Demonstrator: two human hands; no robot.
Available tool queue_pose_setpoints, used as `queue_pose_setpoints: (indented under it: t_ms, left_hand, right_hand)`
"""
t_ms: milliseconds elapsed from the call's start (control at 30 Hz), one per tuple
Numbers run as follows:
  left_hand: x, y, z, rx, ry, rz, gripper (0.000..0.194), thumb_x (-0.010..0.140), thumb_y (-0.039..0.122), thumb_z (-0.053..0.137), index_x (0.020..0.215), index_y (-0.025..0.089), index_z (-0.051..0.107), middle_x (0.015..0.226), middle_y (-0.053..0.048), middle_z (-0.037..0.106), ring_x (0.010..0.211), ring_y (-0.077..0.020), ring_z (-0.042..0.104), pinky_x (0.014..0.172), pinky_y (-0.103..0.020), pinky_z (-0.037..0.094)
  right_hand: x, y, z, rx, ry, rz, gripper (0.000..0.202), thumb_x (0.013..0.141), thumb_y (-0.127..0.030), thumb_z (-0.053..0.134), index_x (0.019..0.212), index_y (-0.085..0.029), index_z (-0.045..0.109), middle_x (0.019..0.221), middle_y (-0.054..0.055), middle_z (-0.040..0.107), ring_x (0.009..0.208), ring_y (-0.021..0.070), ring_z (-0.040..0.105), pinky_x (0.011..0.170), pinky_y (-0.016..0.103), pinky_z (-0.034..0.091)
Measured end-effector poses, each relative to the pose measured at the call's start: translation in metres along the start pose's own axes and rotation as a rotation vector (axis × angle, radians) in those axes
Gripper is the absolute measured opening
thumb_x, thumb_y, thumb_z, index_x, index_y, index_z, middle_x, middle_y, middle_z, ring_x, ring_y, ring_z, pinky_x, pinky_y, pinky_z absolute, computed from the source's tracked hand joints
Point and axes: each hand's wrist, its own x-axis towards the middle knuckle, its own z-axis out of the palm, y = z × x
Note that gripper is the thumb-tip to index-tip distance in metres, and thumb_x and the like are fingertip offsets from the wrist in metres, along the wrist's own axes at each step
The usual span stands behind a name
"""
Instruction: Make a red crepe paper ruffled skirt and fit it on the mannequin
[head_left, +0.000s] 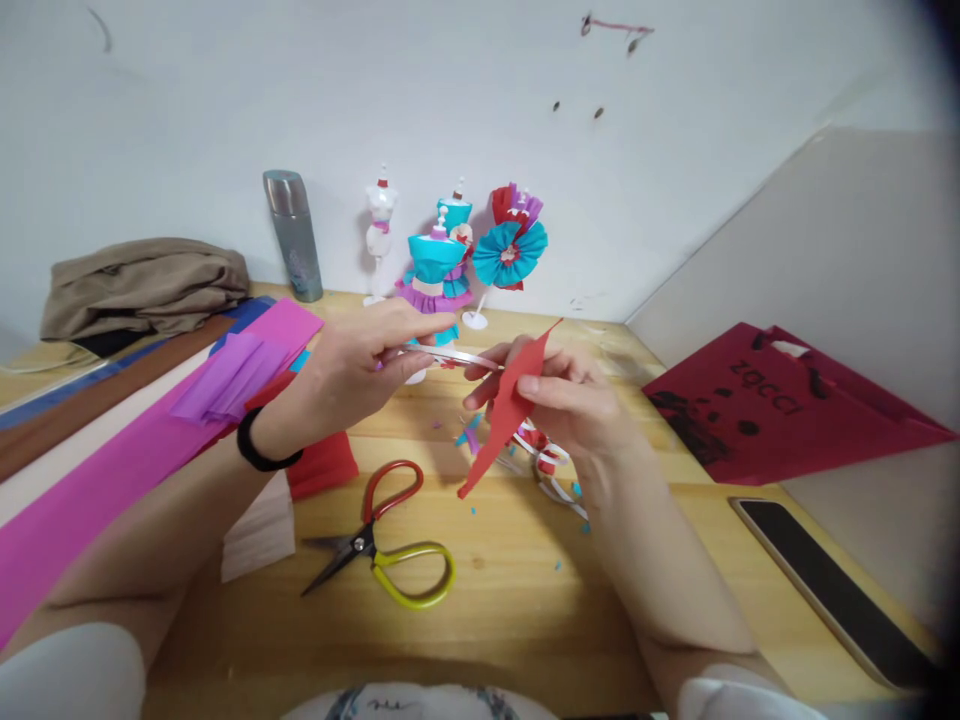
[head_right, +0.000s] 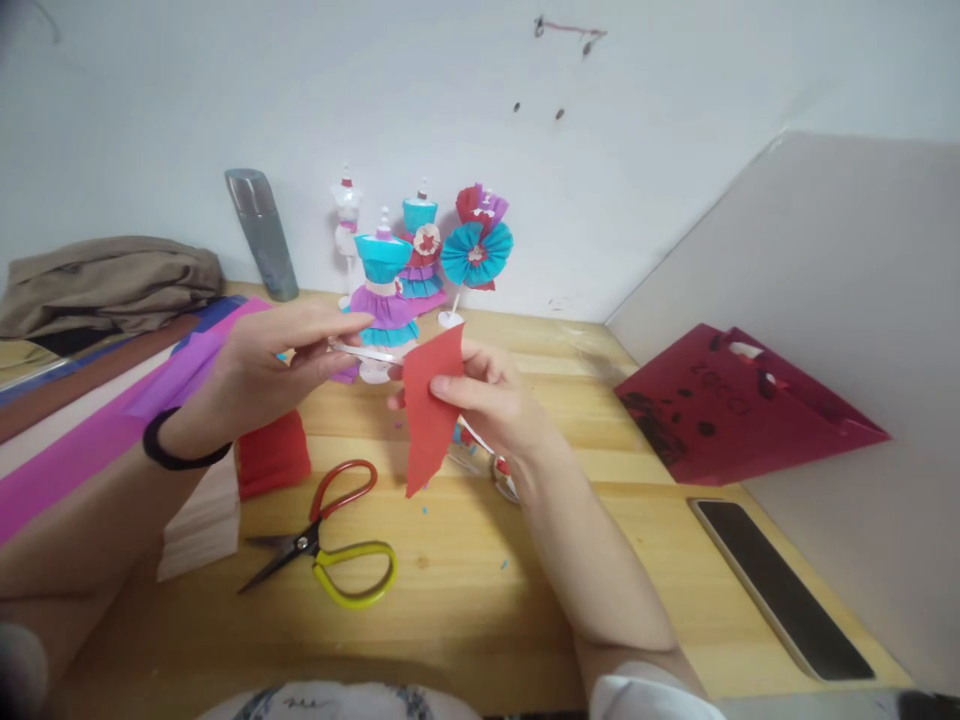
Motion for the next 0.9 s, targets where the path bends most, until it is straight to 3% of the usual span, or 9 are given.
queue_pose_setpoints:
  t_ms: [133,333,433,600,700,900]
  left_hand:
    - [0.005,0.006,-0.007,-0.134,-0.016,-0.139,0.027,0.08,0.022,0.07,0.105,0.02,0.079,0.085,-0.004,0.073,0.054,-0.0079,0.042,0.051,-0.021,0.036]
    - [0.004,0.002,-0.002,-0.392,-0.03,-0.226,0.015,0.076,0.023,0.076,0.089,0.017,0.08,0.086,-0.006,0.074,0.067,-0.0125,0.057,0.059,-0.023,0.043]
    - [0.003,0.003,-0.001,-0.438,-0.039,-0.256,0.008,0.079,0.023,0.074,0.082,0.017,0.078,0.081,-0.005,0.073,0.073,-0.015,0.062,0.066,-0.025,0.047]
    - [0.006,0.001,-0.007,-0.342,0.038,-0.208,0.006,0.079,0.02,0.072,0.078,0.017,0.077,0.076,-0.003,0.072,0.07,-0.0131,0.061,0.066,-0.024,0.047]
    - [0.007,-0.001,-0.009,-0.32,0.064,-0.211,0.007,0.078,0.022,0.073,0.075,0.017,0.077,0.076,-0.004,0.073,0.072,-0.0142,0.062,0.067,-0.024,0.047]
    - [0.007,-0.01,-0.003,-0.536,-0.047,-0.464,0.01,0.075,0.024,0.075,0.079,0.015,0.076,0.067,0.0,0.066,0.052,-0.0077,0.05,0.047,-0.019,0.037]
  right_hand:
    - [0.005,-0.001,-0.007,0.114,0.049,-0.062,0.02,0.065,-0.032,0.083,0.066,-0.018,0.068,0.07,0.004,0.071,0.061,0.0204,0.072,0.057,0.031,0.061]
    - [0.011,0.005,-0.01,0.25,0.096,-0.031,0.019,0.06,-0.029,0.082,0.061,-0.02,0.065,0.066,0.002,0.071,0.058,0.0161,0.07,0.05,0.023,0.058]
    - [0.013,0.008,-0.009,0.261,0.091,-0.004,0.018,0.06,-0.03,0.08,0.062,-0.021,0.065,0.072,0.002,0.075,0.058,0.0167,0.071,0.051,0.024,0.059]
    - [0.011,0.003,-0.014,0.145,0.031,-0.006,0.02,0.064,-0.028,0.078,0.059,-0.017,0.062,0.108,0.007,0.077,0.061,0.0187,0.073,0.046,0.025,0.057]
    - [0.007,-0.001,-0.014,0.061,0.013,-0.036,0.019,0.066,-0.029,0.079,0.062,-0.017,0.064,0.119,0.009,0.074,0.067,0.0216,0.075,0.05,0.029,0.059]
    - [-0.001,0.004,-0.002,-0.172,0.022,-0.117,0.018,0.072,-0.035,0.081,0.07,-0.02,0.07,0.108,0.009,0.075,0.085,0.0241,0.074,0.067,0.033,0.061]
